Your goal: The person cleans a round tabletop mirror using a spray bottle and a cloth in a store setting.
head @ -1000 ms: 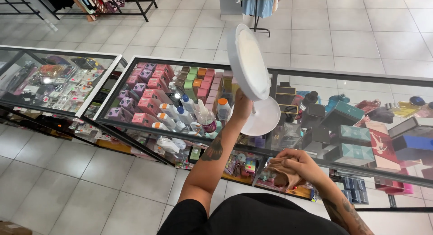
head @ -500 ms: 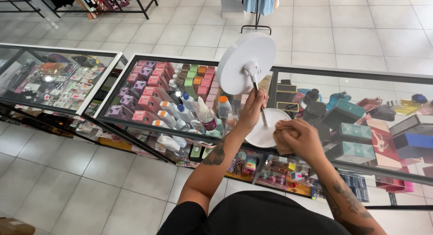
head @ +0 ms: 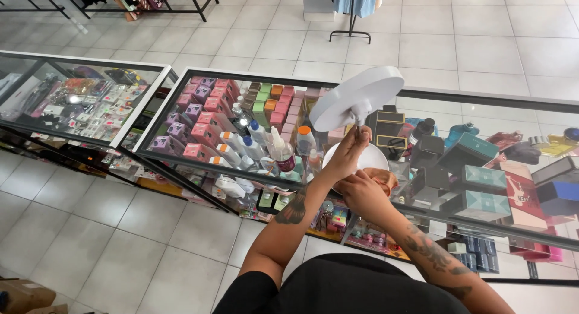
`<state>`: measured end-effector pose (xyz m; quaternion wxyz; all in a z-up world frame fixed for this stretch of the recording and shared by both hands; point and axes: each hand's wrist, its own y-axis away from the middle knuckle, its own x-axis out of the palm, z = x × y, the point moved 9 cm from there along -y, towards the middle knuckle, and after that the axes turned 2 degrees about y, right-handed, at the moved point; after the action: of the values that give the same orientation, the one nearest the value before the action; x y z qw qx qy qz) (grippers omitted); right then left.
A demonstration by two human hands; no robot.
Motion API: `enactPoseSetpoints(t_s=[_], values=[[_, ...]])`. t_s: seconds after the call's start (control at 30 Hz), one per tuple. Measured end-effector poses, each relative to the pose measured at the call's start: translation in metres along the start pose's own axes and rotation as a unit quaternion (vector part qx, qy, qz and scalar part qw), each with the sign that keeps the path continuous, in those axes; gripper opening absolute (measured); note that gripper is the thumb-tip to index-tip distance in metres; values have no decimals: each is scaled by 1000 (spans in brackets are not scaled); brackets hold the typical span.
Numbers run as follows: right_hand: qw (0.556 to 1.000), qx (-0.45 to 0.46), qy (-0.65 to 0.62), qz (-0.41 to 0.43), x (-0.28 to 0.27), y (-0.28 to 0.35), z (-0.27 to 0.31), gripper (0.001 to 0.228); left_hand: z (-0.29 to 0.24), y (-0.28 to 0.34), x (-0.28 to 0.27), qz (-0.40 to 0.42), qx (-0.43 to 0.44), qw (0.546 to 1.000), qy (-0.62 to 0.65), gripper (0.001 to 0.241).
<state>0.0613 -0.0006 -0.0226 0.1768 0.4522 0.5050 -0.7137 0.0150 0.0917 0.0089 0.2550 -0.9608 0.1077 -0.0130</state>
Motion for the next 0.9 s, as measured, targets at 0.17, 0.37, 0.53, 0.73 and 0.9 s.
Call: enactPoseSetpoints(t_s=[0.17,0.37,0.53,0.73,0.9], values=[[988,91,-96,78,-47,22,-1,18,-1,-2,9,8,-9,1000,-16,30],[879,221,-374,198,-65,69,1,28,23,14,15,62,-103,991,50,46],[759,418,-471,165,-54,118,-30,28,50,21,22,54,-113,990,64,60],[644,525,-555,35,-70,141,-69,22,-24,2,39,63,-8,960,274,52],[532,535,-641,-140,-38,174,-134,23,-97,10,12,-37,36,933,355,59]])
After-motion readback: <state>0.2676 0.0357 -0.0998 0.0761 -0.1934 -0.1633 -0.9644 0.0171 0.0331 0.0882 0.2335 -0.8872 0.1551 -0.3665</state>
